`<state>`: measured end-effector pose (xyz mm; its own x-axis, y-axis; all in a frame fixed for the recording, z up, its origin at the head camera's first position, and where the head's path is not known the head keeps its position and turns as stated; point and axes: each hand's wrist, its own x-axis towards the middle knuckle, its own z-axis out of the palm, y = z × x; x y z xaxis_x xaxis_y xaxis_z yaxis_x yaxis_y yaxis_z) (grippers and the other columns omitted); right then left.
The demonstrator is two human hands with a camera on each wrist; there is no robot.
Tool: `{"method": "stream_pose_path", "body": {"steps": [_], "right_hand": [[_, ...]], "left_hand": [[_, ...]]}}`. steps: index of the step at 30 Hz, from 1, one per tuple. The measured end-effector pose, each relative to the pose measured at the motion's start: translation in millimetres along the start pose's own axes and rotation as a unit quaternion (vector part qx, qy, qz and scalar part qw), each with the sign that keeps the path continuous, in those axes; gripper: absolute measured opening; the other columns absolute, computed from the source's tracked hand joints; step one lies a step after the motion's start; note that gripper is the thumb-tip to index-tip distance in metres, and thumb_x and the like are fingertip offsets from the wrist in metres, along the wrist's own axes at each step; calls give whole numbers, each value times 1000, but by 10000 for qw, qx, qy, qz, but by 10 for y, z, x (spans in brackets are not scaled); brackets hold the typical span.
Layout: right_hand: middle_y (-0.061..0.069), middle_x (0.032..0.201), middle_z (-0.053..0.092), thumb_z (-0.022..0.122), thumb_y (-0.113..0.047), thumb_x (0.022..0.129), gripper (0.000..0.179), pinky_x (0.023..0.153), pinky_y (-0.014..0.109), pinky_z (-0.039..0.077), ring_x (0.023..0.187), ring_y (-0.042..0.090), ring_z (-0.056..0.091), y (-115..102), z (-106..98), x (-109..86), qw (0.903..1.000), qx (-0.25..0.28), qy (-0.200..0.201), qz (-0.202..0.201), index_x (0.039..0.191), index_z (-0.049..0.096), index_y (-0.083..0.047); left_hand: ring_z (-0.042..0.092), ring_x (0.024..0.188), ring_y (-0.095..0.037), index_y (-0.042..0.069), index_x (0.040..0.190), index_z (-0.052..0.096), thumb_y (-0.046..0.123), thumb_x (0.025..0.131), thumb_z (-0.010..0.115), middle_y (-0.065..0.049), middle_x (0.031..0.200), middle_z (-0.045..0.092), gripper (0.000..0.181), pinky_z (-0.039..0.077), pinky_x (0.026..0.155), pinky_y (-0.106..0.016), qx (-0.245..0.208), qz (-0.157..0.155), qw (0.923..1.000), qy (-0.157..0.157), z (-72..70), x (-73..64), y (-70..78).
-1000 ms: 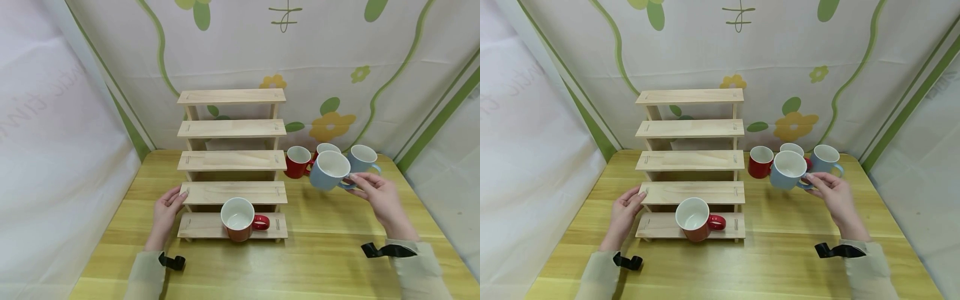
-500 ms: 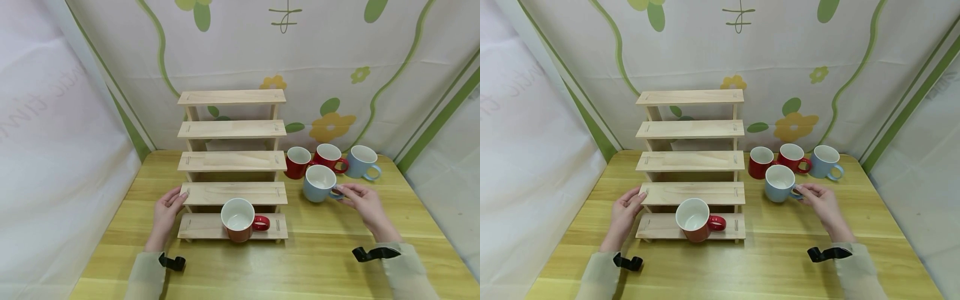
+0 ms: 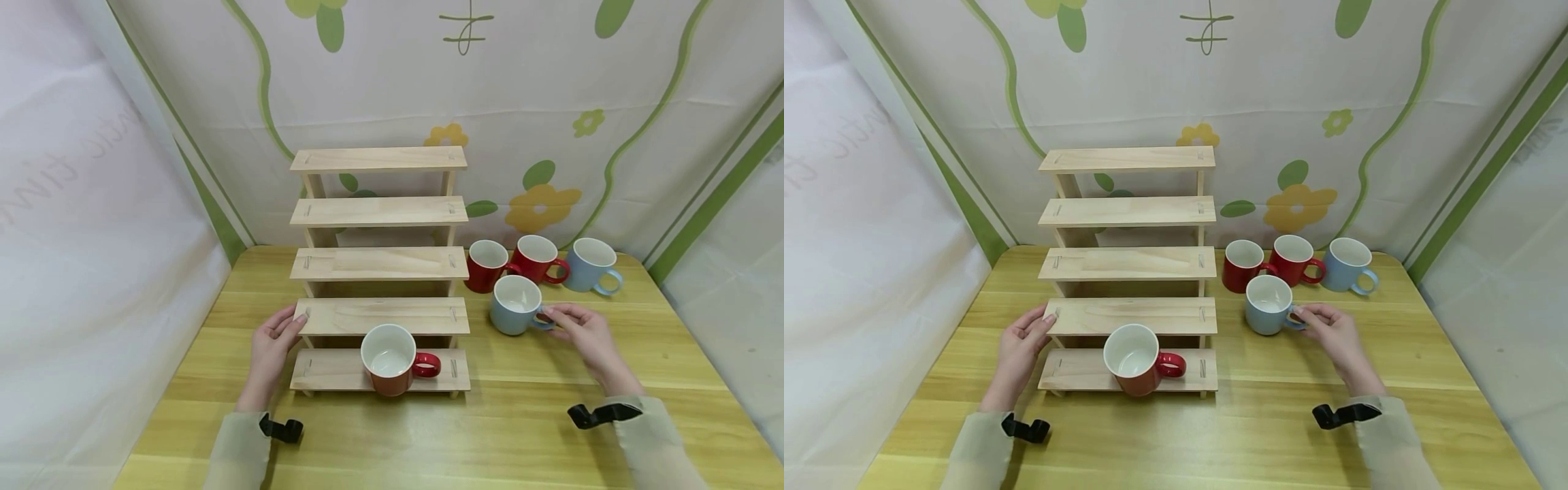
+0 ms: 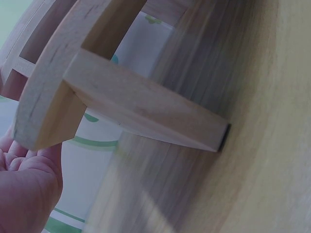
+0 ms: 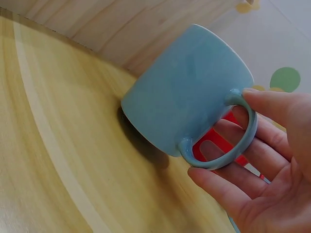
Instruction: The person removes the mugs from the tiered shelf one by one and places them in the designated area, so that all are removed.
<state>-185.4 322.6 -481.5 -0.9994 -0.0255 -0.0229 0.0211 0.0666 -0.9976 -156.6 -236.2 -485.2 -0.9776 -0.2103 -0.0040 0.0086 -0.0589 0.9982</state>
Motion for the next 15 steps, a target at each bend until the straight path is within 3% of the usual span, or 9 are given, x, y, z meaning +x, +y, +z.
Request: {"method": "stream_pose_path", "body": {"steps": [15], "right_hand": [[-3, 107, 74, 69, -21, 101, 27, 81, 30, 59, 99, 10, 69, 36, 38, 47, 10000, 37, -18, 11, 114, 73, 2]], "left_hand": [[69, 103, -11, -5, 139, 56, 18, 99, 71, 3, 111, 73, 48, 56, 88, -26, -29, -76, 10000, 21, 4, 1, 7]]}}
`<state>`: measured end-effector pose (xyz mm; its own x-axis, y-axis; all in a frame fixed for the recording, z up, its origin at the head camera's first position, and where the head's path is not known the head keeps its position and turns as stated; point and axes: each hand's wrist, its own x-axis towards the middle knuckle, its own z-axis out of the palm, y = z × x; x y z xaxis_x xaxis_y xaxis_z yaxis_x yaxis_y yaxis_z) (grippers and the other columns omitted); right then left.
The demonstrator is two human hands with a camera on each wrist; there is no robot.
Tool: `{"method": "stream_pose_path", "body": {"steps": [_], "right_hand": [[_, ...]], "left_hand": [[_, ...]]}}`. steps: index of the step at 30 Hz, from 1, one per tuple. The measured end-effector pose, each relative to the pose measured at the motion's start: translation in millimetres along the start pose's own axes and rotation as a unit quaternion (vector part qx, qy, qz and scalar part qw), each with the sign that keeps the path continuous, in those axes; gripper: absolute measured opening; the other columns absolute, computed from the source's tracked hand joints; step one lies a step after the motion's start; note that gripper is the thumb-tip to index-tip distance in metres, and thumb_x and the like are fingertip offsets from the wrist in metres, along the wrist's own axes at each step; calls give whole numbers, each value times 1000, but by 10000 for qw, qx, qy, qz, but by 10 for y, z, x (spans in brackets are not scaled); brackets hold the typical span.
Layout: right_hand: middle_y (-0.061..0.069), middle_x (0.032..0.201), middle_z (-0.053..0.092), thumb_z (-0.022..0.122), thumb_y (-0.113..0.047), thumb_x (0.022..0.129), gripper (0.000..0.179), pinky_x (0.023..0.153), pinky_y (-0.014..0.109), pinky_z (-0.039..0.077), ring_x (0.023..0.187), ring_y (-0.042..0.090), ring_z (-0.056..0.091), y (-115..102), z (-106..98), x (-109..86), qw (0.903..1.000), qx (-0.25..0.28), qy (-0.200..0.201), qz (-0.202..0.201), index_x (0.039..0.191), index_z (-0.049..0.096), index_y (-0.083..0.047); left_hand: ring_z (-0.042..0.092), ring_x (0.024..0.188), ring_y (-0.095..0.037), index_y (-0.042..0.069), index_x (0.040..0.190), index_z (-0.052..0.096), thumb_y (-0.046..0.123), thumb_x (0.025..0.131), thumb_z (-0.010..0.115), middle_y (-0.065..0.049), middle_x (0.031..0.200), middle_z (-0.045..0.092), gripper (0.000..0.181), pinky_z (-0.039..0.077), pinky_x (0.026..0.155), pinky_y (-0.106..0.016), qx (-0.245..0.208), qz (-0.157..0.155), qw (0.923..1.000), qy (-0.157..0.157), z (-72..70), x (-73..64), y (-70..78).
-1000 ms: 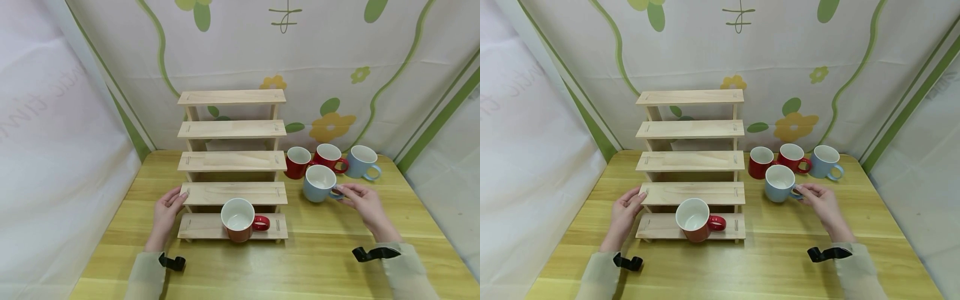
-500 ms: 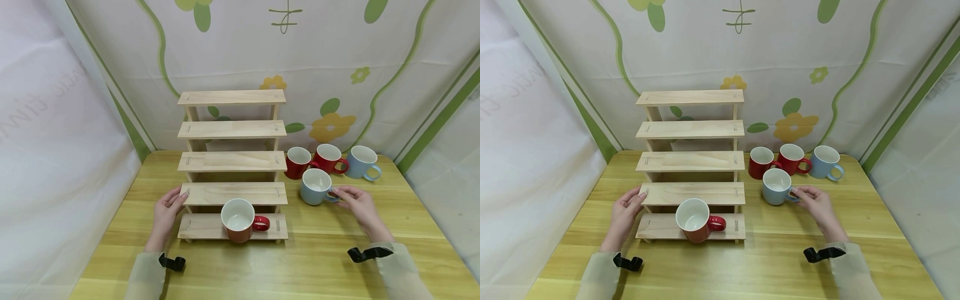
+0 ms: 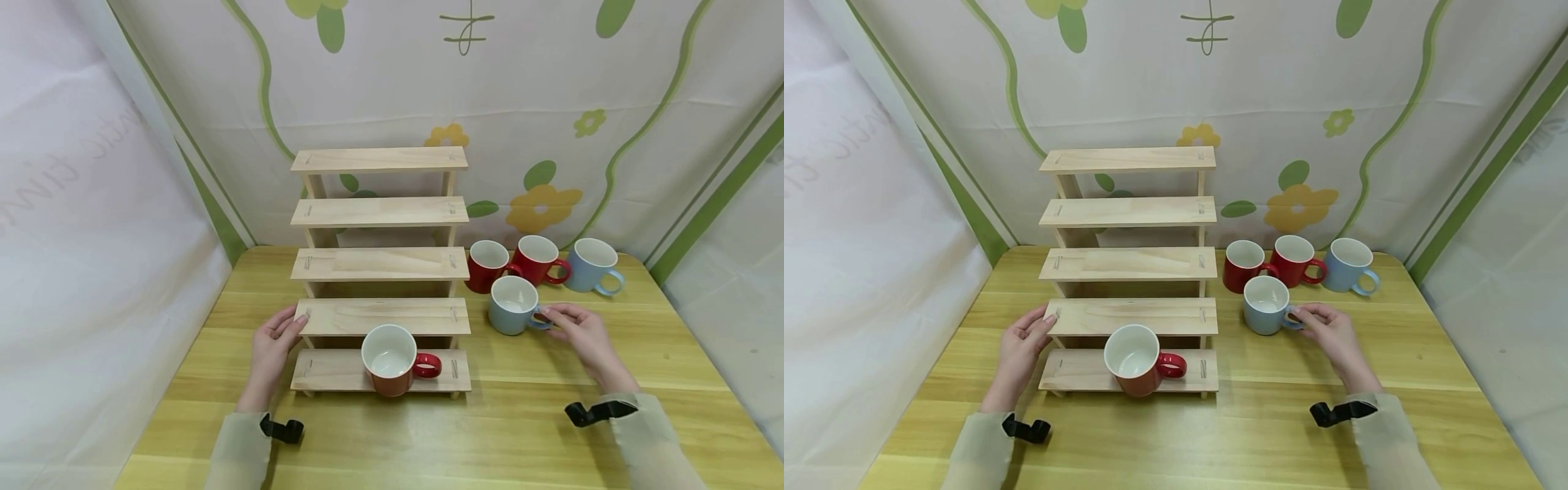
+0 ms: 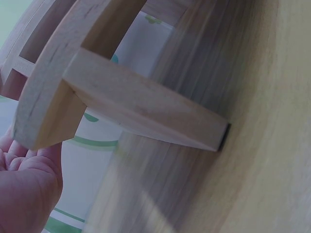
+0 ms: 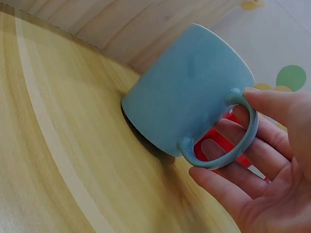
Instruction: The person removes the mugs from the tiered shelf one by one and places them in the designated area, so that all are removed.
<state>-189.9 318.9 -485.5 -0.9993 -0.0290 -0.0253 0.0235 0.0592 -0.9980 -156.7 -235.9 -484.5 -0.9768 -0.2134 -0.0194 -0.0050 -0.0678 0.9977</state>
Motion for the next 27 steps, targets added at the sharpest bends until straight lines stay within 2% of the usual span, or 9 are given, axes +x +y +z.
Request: {"method": "stream_pose_path", "body": {"steps": [7, 12, 20, 27], "right_hand": [[0, 108, 73, 69, -20, 101, 24, 80, 30, 59, 98, 11, 70, 33, -2, 11, 10000, 60, 19, -54, 113, 74, 0], [-4, 105, 74, 69, -20, 101, 21, 79, 29, 59, 97, 10, 70, 39, 7, 16, 9999, 121, 72, -48, 110, 75, -3], [-6, 107, 71, 69, -21, 100, 25, 82, 31, 59, 100, 10, 69, 36, 2, 2, 9992, 346, 117, 134, 113, 74, 0], [-7, 111, 68, 69, -21, 100, 24, 85, 33, 58, 104, 10, 67, 94, -10, 7, 9980, 571, 142, 213, 114, 75, -3]], "left_hand": [[69, 103, -11, -4, 138, 57, 18, 99, 71, 3, 112, 73, 48, 56, 86, -25, 16, 5, 10000, 11, 4, -3, 5], [69, 103, -10, -4, 139, 57, 18, 99, 71, 4, 112, 73, 47, 56, 86, -24, 27, 13, 10000, 28, 5, -5, 6], [69, 103, -10, -5, 139, 56, 17, 99, 71, 5, 111, 73, 48, 56, 86, -25, -8, 45, 10000, 15, 4, -3, -5], [69, 102, -11, -5, 139, 56, 17, 99, 71, 5, 111, 73, 47, 56, 87, -25, -31, 64, 10000, -5, 5, -7, -1]]}}
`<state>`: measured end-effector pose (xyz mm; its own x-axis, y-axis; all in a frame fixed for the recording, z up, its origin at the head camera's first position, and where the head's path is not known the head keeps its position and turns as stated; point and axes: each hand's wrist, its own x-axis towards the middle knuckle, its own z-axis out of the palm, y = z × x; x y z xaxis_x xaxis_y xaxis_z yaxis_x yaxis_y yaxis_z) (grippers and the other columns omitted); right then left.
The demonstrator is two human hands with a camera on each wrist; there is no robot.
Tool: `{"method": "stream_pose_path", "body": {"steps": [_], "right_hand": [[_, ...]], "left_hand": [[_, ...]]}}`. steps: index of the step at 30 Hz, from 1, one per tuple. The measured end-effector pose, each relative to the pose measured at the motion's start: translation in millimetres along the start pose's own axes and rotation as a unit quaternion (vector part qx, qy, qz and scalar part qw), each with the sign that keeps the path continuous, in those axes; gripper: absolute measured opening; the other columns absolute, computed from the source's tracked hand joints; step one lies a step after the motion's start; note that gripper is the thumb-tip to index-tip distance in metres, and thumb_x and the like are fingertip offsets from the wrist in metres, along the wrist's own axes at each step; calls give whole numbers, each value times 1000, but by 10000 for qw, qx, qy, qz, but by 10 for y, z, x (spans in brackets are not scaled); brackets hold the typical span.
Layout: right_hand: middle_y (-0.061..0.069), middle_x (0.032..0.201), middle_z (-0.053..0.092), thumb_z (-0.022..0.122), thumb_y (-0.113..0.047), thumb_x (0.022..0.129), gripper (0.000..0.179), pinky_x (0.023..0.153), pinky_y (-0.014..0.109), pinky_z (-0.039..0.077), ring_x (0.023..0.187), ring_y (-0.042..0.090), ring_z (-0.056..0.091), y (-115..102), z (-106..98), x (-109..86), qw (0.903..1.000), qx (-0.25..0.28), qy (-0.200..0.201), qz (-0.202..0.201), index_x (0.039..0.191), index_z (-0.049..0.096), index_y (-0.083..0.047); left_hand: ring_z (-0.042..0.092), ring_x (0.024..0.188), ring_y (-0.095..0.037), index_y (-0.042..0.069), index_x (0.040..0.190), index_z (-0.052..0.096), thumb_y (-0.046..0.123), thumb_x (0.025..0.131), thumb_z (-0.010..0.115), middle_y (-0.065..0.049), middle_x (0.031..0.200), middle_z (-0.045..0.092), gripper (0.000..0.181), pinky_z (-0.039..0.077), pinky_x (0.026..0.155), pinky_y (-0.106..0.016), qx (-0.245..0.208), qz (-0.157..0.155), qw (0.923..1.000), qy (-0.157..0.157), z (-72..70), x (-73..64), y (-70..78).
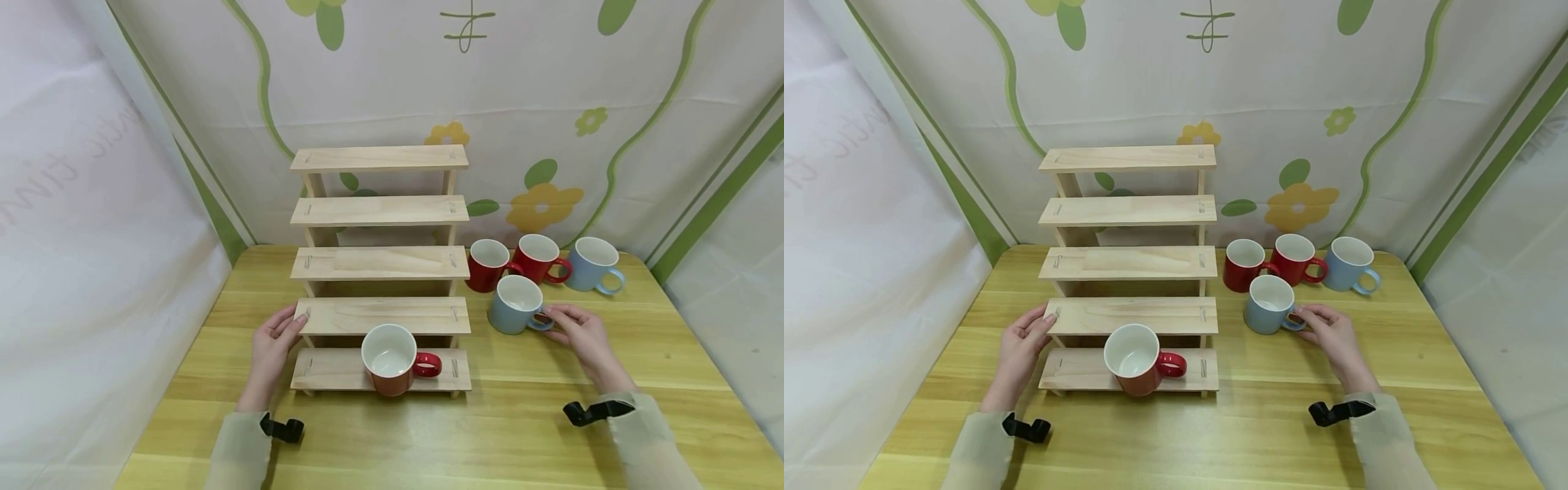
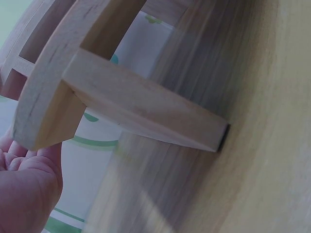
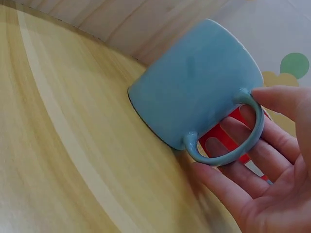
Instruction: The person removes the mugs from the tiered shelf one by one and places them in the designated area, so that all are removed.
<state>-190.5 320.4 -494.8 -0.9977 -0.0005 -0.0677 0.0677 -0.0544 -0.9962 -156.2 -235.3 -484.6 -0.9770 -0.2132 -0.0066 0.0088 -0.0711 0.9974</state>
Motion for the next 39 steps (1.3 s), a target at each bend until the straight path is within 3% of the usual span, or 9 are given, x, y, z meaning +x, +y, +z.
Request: {"method": "stream_pose_path", "body": {"steps": [10, 16, 22, 25, 29, 34, 39], "right_hand": [[-6, 111, 68, 69, -20, 100, 22, 85, 33, 58, 103, 11, 68, 33, -18, 17, 9999, 102, 6, -51, 112, 76, -4], [-5, 110, 71, 65, -18, 103, 18, 86, 36, 58, 103, 14, 69, 13, -51, 30, 9989, 421, -228, 1, 113, 76, -8], [-12, 111, 71, 65, -24, 103, 17, 86, 26, 57, 102, 6, 68, -49, -82, 44, 9998, -30, -186, 2, 115, 74, -17], [-13, 114, 71, 65, -23, 103, 29, 87, 21, 55, 104, 2, 66, -114, -75, 35, 9994, -198, -163, -251, 126, 69, -5], [-6, 118, 72, 64, -15, 103, 41, 91, 21, 52, 107, 3, 67, -240, -45, 10, 9968, -46, -164, -777, 134, 56, 12], [-2, 118, 73, 64, -9, 102, 36, 92, 21, 51, 108, 8, 68, -445, 23, -34, 9909, 60, 119, -1343, 131, 59, 11], [4, 120, 72, 67, -10, 101, 37, 92, 21, 52, 105, 10, 69, -671, 195, -111, 9855, -120, 373, -1652, 129, 60, 14]], "left_hand": [[69, 104, -12, -5, 139, 56, 17, 100, 70, 2, 113, 73, 47, 56, 88, -25, -32, 43, 10000, -39, -3, 4, -2], [69, 103, -11, -5, 139, 57, 17, 100, 70, 4, 112, 73, 47, 56, 86, -25, -24, 74, 10000, -26, -6, 5, -1], [69, 103, -11, -5, 138, 57, 18, 99, 71, 2, 112, 73, 47, 56, 86, -25, -10, 69, 10000, -44, -8, -1, 3], [69, 103, -11, -6, 138, 57, 18, 99, 71, 3, 112, 73, 48, 56, 86, -25, -33, 58, 10000, -35, -7, -2, 1], [69, 103, -11, -7, 139, 56, 17, 99, 71, 4, 111, 73, 48, 56, 86, -25, -62, 50, 10000, -23, -5, 2, -3], [69, 102, -10, -6, 139, 56, 17, 99, 71, 5, 110, 73, 48, 56, 86, -25, -70, 37, 10000, -25, -4, 3, 0], [69, 102, -10, -5, 139, 56, 18, 99, 71, 5, 110, 73, 49, 57, 85, -25, -7, 15, 10000, -31, -5, -1, 9]]}}
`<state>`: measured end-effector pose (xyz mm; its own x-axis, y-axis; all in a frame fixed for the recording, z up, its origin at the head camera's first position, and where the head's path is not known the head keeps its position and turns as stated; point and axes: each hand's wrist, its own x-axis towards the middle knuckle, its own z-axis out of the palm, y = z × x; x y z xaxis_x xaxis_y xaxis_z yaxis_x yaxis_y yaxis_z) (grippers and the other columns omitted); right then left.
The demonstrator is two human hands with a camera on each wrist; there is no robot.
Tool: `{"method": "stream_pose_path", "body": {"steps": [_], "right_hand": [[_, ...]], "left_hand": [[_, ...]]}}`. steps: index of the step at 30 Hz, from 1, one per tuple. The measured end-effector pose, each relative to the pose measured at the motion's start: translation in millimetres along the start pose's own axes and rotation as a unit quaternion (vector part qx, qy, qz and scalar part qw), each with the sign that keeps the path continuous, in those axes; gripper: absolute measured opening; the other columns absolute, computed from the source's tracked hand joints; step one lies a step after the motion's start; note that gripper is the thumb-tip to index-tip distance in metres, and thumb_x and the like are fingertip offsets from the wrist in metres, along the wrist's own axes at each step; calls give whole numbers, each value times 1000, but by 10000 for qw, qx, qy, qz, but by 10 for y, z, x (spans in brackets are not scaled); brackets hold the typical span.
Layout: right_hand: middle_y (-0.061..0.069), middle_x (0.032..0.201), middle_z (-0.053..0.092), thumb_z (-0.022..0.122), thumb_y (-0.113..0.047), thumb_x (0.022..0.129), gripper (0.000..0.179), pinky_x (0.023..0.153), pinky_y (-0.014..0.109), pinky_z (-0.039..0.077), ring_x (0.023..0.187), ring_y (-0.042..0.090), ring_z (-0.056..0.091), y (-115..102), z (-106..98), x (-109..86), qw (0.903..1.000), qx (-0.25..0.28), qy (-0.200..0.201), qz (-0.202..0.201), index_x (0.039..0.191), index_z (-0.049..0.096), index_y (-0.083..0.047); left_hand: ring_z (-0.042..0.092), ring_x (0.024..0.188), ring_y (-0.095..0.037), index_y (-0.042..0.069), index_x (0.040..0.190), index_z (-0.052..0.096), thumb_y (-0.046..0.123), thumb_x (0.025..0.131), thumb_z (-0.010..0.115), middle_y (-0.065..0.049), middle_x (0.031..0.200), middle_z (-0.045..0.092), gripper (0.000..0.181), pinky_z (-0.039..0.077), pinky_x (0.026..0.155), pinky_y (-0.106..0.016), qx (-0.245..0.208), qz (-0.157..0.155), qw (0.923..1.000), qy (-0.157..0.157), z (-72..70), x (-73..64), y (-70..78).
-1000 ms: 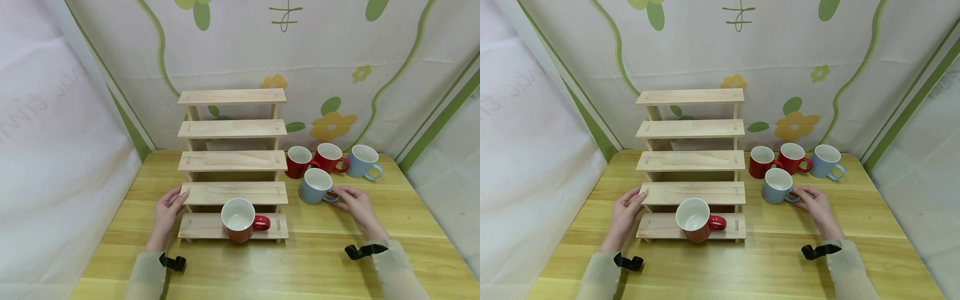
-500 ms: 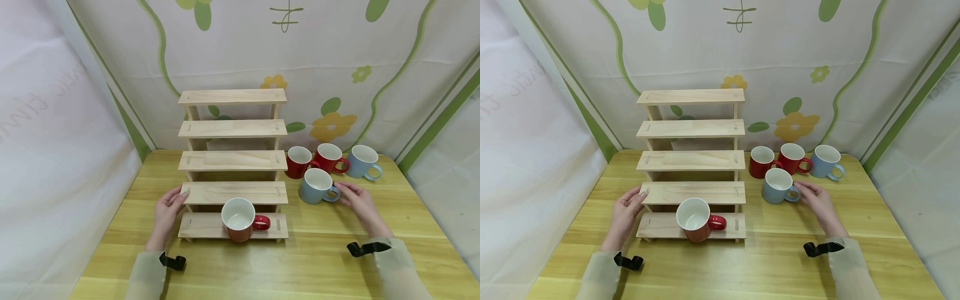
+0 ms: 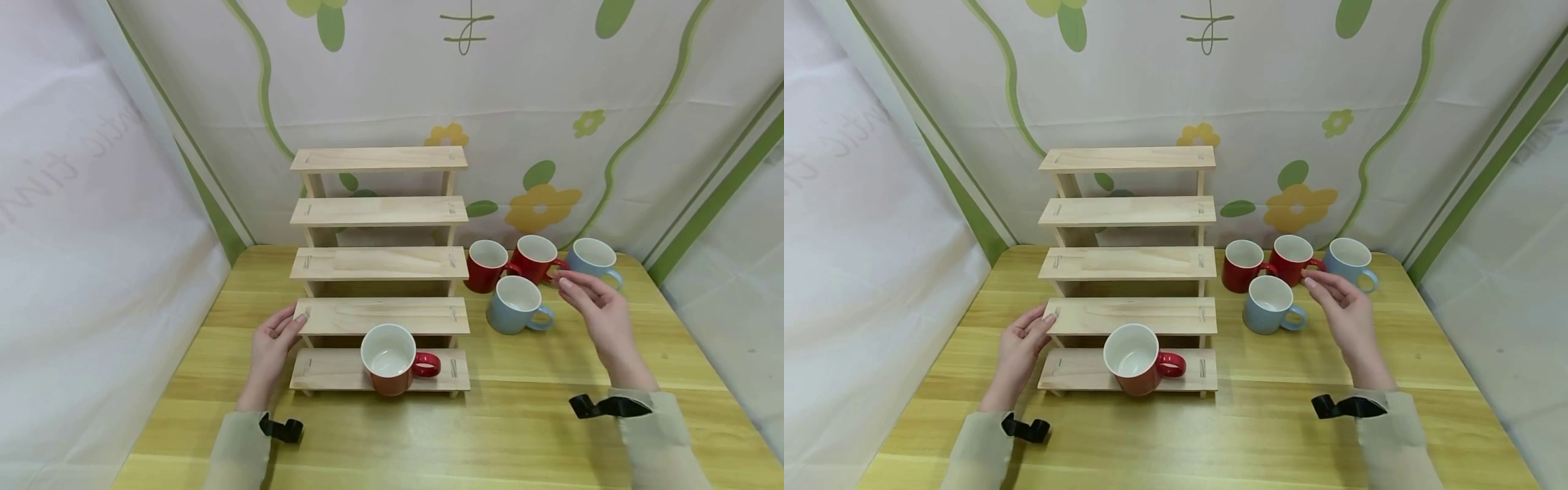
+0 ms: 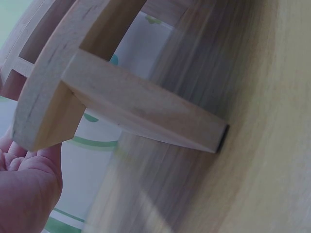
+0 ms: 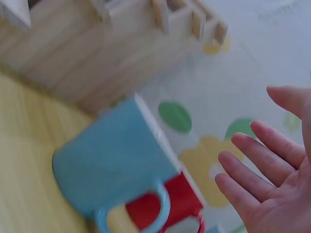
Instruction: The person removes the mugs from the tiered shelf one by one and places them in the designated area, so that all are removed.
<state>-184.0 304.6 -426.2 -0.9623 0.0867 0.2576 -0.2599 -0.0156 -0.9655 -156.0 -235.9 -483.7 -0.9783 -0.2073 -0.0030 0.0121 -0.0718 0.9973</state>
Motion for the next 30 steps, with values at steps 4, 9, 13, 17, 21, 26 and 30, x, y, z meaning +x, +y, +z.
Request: {"method": "stream_pose_path", "body": {"steps": [4, 9, 13, 17, 21, 26, 30], "right_hand": [[7, 122, 72, 68, -10, 100, 36, 94, 17, 49, 109, 13, 68, -181, 199, -58, 9991, -370, -112, -195, 128, 62, 11], [17, 129, 66, 65, -10, 102, 33, 96, 19, 49, 117, 17, 63, -335, 457, -148, 9941, -735, -710, -356, 130, 63, 6], [18, 132, 64, 63, -9, 103, 31, 96, 24, 51, 119, 21, 63, -376, 687, -228, 9857, -831, -1409, -397, 132, 64, 2], [14, 130, 67, 65, -7, 102, 28, 94, 28, 54, 116, 24, 64, -344, 900, -318, 9737, -861, -2085, -317, 130, 67, -3], [14, 128, 67, 65, -7, 101, 27, 94, 32, 55, 116, 31, 65, -271, 1060, -400, 9611, -693, -2671, -139, 128, 69, -6], [18, 127, 67, 67, -10, 100, 27, 94, 34, 55, 115, 32, 65, -124, 1242, -506, 9457, -569, -3188, 272, 127, 70, -6], [14, 120, 70, 70, -13, 99, 26, 89, 34, 57, 107, 29, 69, 17, 1388, -596, 9383, -567, -3357, 598, 124, 71, -7]], "left_hand": [[69, 102, -10, -4, 140, 56, 19, 99, 71, 5, 111, 73, 49, 56, 86, -25, 42, -16, 10000, -4, -2, -1, 1], [69, 102, -11, -4, 139, 57, 19, 99, 72, 5, 110, 73, 49, 56, 87, -25, 42, -31, 10000, 23, 3, -3, 4], [69, 102, -11, -4, 139, 57, 19, 99, 71, 5, 110, 73, 48, 56, 86, -25, 62, -29, 10000, 37, 5, -4, 6], [69, 102, -10, -5, 139, 57, 18, 99, 71, 6, 109, 73, 48, 56, 86, -25, 43, -11, 10000, 50, 6, -1, 2], [69, 101, -10, -5, 138, 57, 18, 99, 71, 6, 109, 74, 48, 56, 86, -25, 32, -26, 10000, 62, 9, 1, 3], [69, 101, -11, -5, 138, 58, 20, 98, 72, 5, 108, 74, 49, 57, 86, -25, 35, -73, 9999, 73, 11, -3, 9], [69, 101, -11, -4, 138, 58, 21, 98, 73, 6, 109, 74, 50, 56, 86, -25, 50, -107, 9999, 74, 10, -6, 8]]}}
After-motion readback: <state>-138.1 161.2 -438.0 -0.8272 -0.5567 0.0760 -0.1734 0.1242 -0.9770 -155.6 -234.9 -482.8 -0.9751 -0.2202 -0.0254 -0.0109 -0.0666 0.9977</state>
